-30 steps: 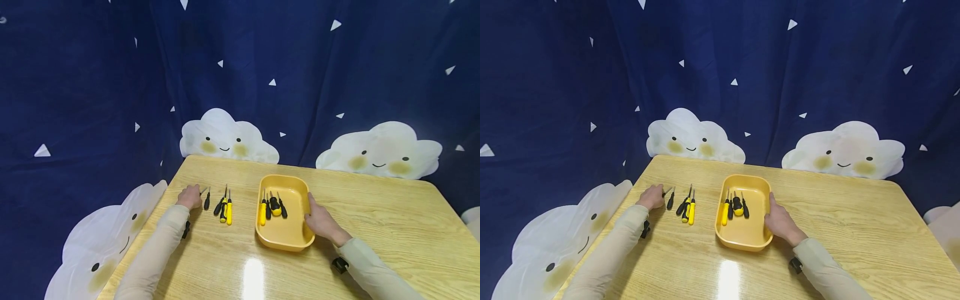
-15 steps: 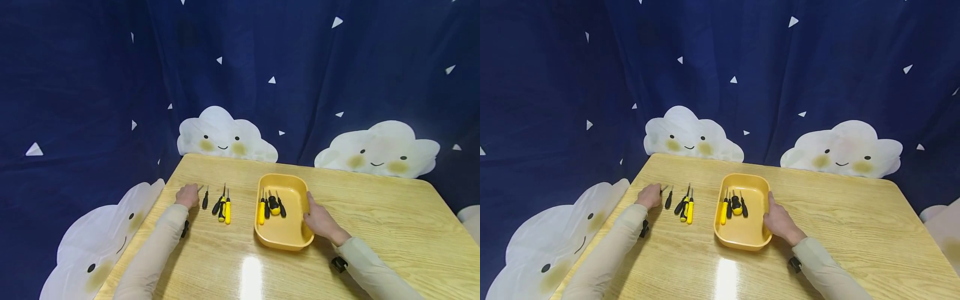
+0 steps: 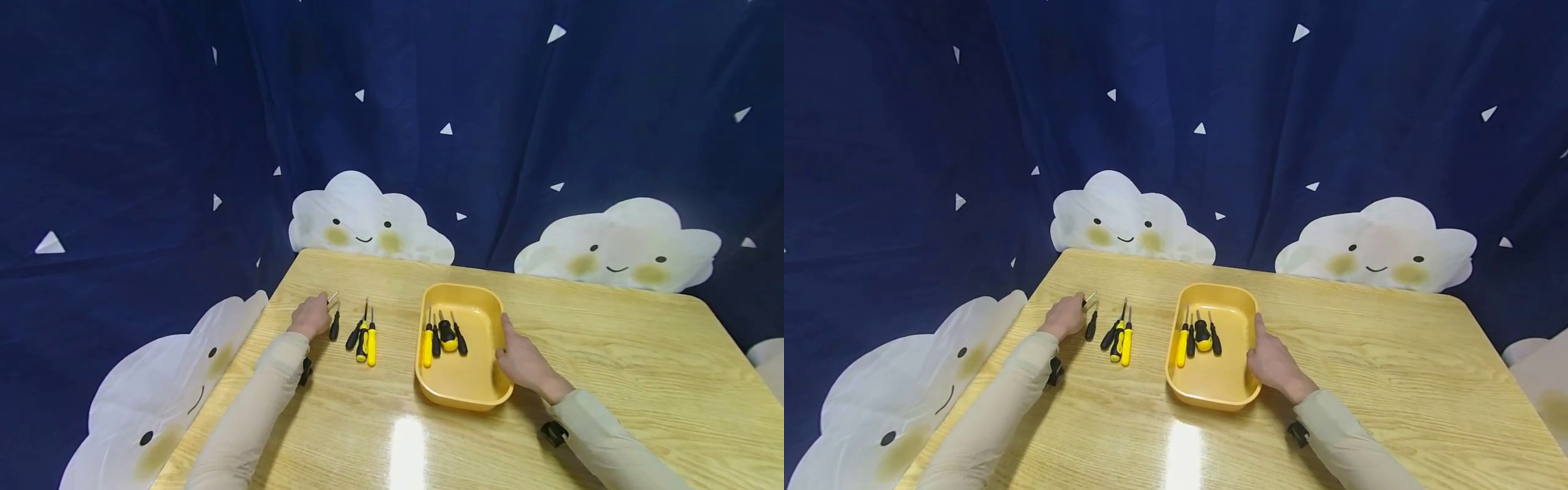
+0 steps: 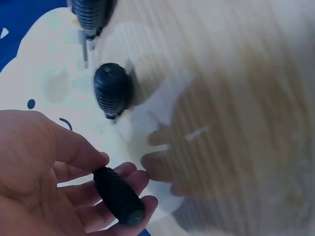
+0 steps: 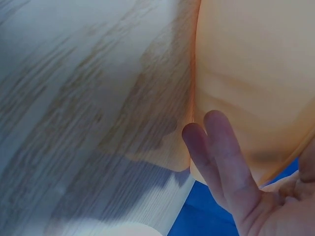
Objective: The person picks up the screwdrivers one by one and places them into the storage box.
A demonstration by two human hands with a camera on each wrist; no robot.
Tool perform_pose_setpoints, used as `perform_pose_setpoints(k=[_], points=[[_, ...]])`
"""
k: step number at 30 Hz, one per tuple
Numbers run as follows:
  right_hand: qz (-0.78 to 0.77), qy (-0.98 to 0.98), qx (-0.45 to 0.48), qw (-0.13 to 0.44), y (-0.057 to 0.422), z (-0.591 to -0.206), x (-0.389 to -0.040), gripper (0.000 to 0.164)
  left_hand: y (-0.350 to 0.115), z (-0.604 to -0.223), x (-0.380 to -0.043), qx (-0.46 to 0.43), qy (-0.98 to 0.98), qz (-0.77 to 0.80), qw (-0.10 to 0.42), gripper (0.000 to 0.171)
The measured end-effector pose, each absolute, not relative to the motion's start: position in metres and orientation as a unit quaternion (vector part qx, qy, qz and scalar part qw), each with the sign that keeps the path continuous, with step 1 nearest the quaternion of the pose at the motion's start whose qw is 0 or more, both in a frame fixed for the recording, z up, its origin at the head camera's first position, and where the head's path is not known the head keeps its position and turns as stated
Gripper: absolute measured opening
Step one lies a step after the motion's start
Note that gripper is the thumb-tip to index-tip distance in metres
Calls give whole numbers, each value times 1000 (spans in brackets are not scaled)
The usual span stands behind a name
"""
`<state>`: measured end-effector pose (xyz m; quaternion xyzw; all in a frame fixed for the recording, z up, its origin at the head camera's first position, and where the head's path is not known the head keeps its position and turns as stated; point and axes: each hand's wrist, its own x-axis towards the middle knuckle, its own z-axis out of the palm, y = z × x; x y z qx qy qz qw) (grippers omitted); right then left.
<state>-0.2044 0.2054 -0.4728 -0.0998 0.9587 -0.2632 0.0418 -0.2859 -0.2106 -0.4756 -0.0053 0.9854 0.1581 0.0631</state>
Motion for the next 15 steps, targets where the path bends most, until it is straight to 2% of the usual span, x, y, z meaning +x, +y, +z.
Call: perform_pose_setpoints(k=[11, 15], points=[[-269, 957, -96, 42, 204, -471, -205, 74, -193, -455, -285, 16, 980, 197, 30, 24], [-275, 956, -93, 45, 204, -470, -204, 74, -184, -448, -283, 26, 974, 222, 28, 28]])
